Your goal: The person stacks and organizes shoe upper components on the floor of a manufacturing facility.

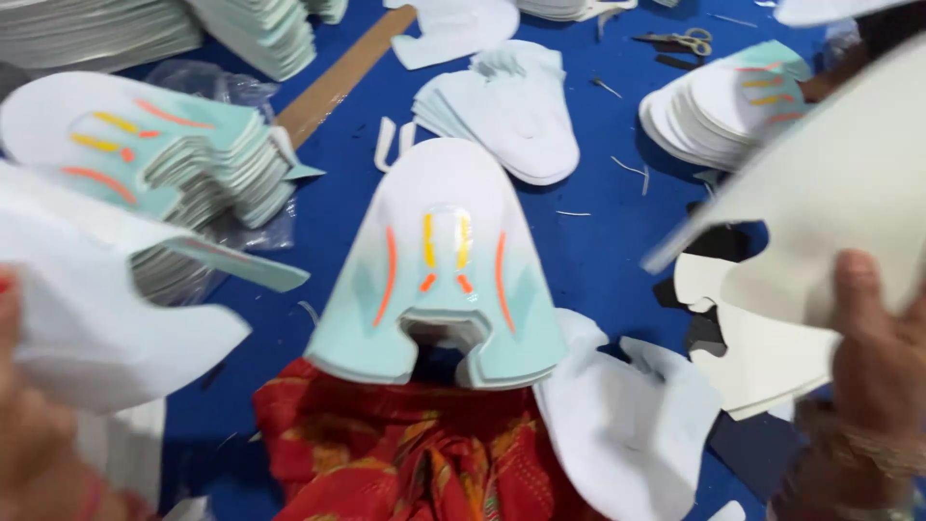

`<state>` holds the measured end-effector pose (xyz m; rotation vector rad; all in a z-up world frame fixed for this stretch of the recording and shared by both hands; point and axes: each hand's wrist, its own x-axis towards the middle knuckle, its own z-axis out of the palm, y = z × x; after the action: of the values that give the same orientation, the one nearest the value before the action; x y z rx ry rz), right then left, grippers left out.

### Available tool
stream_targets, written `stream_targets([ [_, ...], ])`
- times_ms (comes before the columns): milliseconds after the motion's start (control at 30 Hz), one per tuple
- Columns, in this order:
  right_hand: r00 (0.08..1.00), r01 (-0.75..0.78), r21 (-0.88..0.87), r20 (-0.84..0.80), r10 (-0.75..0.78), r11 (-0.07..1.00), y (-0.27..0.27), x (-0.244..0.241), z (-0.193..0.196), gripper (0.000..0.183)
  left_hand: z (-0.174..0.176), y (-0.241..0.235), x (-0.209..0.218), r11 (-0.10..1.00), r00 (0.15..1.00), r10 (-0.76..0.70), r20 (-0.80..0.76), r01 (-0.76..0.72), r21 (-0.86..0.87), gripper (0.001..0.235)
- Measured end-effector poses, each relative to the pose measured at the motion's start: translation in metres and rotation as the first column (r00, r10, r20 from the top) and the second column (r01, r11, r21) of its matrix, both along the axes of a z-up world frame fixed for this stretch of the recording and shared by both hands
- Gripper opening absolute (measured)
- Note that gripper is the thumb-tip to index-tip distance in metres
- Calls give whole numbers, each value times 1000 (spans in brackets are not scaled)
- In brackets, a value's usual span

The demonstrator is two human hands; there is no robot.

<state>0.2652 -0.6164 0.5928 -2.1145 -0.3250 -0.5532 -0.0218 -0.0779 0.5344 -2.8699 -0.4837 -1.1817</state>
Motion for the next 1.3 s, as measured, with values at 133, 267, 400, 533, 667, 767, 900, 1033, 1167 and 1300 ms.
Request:
stream_targets([
  [133, 978, -71, 187, -182, 106, 980, 77, -53, 35, 43, 30, -33, -11, 983, 988, 156, -15, -153, 100, 21],
  [267, 956, -186, 181, -195, 221, 966, 109, -68, 12, 46, 50, -43, -6, 569, 724, 16, 690, 560, -601, 27],
  [400, 819, -193, 472, -405, 407, 860, 116, -53, -80, 48, 50, -35, -17, 536, 725, 89, 683, 543, -646, 26],
  [533, 706, -178, 502, -534, 465, 846, 126, -66, -125, 48, 48, -34, -14, 463, 702, 109, 704, 591, -661, 31],
  [667, 732, -146, 529, -511, 451, 836, 128, -70, -132, 49, 20, -23, -14, 524, 758, 58, 650, 531, -666, 26],
  [767, 752, -45, 460, -569, 334, 887, 124, -66, -131, 51, 20, -28, -5, 507, 773, 44, 632, 528, -681, 26],
  [900, 743, -166, 442, -532, 407, 881, 123, -63, -131, 55, 25, -35, 6, 519, 773, -103, 625, 578, -629, 45],
  [1033, 814, -169, 6, -563, 143, 986, 131, -79, -101, 56, 64, -52, 30, 509, 784, -257, 565, 607, -610, 64],
  [1167, 997, 48, -751, 1, -73, 658, 141, -101, -30, 77, 74, -78, 52, 456, 826, -283, 487, 563, -690, 62],
  [1300, 585, -546, 446, -403, 704, 709, 156, -111, 39, 68, 106, -140, 85, 343, 727, -616, 303, 594, -728, 72],
])
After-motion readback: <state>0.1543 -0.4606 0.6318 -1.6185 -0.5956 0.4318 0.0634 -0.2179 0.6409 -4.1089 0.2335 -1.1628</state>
